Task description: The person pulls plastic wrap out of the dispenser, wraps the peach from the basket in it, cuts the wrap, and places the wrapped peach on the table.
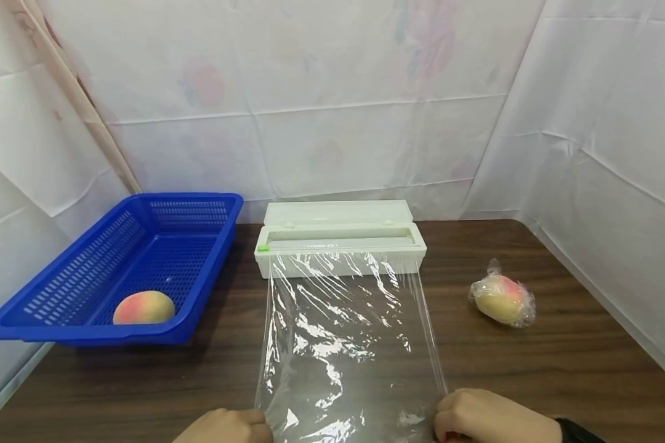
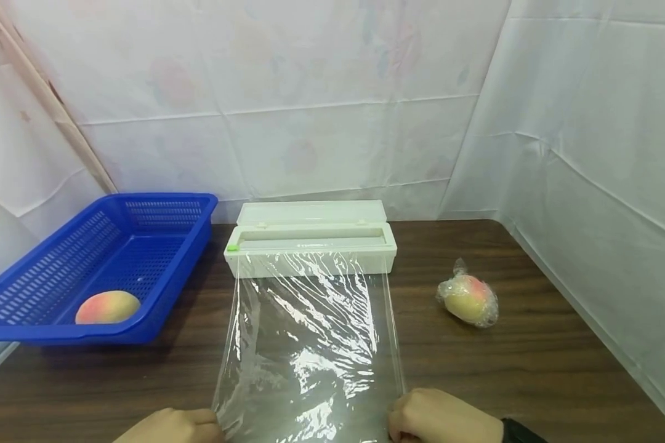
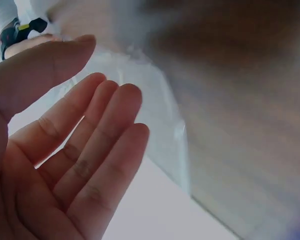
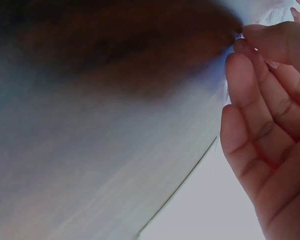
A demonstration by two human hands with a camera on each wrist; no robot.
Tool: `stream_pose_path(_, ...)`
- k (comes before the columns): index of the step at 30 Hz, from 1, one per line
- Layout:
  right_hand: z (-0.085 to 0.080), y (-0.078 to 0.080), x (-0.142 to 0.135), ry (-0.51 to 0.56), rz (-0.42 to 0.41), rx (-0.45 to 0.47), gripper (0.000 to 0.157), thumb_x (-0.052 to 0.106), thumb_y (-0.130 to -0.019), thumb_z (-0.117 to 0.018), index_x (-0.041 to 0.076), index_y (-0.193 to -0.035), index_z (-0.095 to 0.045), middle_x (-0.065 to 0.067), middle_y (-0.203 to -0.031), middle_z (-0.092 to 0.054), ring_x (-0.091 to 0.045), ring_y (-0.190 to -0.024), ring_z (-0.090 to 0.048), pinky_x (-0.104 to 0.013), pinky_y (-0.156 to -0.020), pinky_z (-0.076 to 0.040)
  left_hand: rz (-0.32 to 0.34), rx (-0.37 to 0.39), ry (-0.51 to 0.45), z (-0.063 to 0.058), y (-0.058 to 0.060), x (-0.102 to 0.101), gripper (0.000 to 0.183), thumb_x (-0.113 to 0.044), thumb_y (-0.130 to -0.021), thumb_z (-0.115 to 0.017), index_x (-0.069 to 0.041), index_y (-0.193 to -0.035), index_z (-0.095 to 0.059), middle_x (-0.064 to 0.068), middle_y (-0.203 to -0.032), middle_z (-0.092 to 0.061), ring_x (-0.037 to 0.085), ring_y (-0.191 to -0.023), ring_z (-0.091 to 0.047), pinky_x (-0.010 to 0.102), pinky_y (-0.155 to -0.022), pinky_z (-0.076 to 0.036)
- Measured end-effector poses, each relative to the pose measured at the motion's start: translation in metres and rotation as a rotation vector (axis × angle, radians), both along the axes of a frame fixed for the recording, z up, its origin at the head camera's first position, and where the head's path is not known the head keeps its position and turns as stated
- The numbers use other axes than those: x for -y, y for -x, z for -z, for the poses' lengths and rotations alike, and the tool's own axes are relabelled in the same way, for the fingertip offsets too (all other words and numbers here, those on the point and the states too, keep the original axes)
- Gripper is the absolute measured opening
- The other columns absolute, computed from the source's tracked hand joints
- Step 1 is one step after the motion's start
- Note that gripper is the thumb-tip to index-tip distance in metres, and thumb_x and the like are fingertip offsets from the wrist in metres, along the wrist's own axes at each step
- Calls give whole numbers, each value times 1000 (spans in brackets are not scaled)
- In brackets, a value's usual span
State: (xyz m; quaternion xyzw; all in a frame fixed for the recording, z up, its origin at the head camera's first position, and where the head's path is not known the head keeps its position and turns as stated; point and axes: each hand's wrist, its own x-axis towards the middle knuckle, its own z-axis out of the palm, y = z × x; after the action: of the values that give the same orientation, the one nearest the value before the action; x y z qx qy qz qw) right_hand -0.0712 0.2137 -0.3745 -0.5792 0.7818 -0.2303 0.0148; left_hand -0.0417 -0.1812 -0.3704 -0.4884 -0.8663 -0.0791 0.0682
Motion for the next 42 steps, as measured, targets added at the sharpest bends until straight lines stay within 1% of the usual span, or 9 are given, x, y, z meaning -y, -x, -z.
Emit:
stream_pose_path(7,0,1,-1,-7,-10,-62,29,1,-66,-66,22,-63,-46,17,-65,-38,13,-63,-27,-1,-57,-22,-55,7,-76,-25,3,11,13,-31,-71,-72,-26,-76,-61,-19,-74,-51,-10,-60,-42,12,-47,-33)
stream_pose_path(13,1,1,-1,-11,1,-63,30,0,-65,-66,22,-63,-45,17,-65,-37,12,-63,-26,-1,-58,-22,-180,-170,-160,-77,14,33,24,-22,-67,-79,-25,-87,-65,-18,-82,-56,-4,-68,-54,16,-57,-44)
stream_pose_path(15,1,1,-1,-12,6,-62,30,0,-65,-66,22,-63,-45,17,-65,-36,11,-63,-27,-1,-59,-22,-222,-249,-195,-95,19,41,16,-34,-76,-74,-25,-87,-66,-19,-83,-57,-3,-70,-54,15,-60,-44)
stream_pose_path(18,0,0,-1,-17,13,-64,30,0,-65,-66,22,-64,-45,18,-66,-37,12,-64,-27,-1,-60,-22,-266,-342,-208,-117,29,52,35,-55,-87,-53,-24,-86,-67,-19,-80,-59,-2,-68,-54,17,-57,-44)
stream_pose_path(20,0,0,-1,-17,17,-67,30,1,-65,-66,22,-63,-45,18,-65,-37,12,-63,-27,-1,-59,-22,-312,-361,-191,-129,34,60,34,-54,-86,-56,-23,-85,-67,-17,-78,-60,-1,-65,-53,20,-53,-44)
stream_pose_path(23,0,0,0,-23,24,-64,29,1,-64,-66,22,-63,-46,18,-64,-37,12,-62,-26,-1,-58,-22,-393,-369,-158,-143,40,73,19,-34,-73,-78,-22,-85,-68,-16,-78,-62,-1,-63,-52,24,-52,-45)
stream_pose_path(27,-1,0,1,-47,31,-56,29,0,-64,-66,21,-62,-45,18,-65,-36,12,-62,-26,-1,-57,-22,-465,-371,-133,-158,50,93,28,-15,-61,-83,-19,-85,-70,-12,-78,-66,4,-64,-56,25,-55,-48)
stream_pose_path(35,-2,1,2,-47,13,-40,29,-1,-65,-65,20,-62,-45,16,-63,-34,12,-61,-23,-2,-52,-19,-660,-150,-21,-164,82,129,25,-16,-72,-80,-4,-91,-70,3,-82,-68,19,-71,-62,42,-61,-53)
stream_pose_path(42,-1,1,1,-49,7,-52,28,0,-66,-66,20,-63,-46,17,-64,-36,12,-62,-24,-1,-53,-20,-701,28,111,-160,112,151,30,-25,-76,-76,-4,-96,-69,2,-86,-67,18,-75,-61,44,-66,-52)
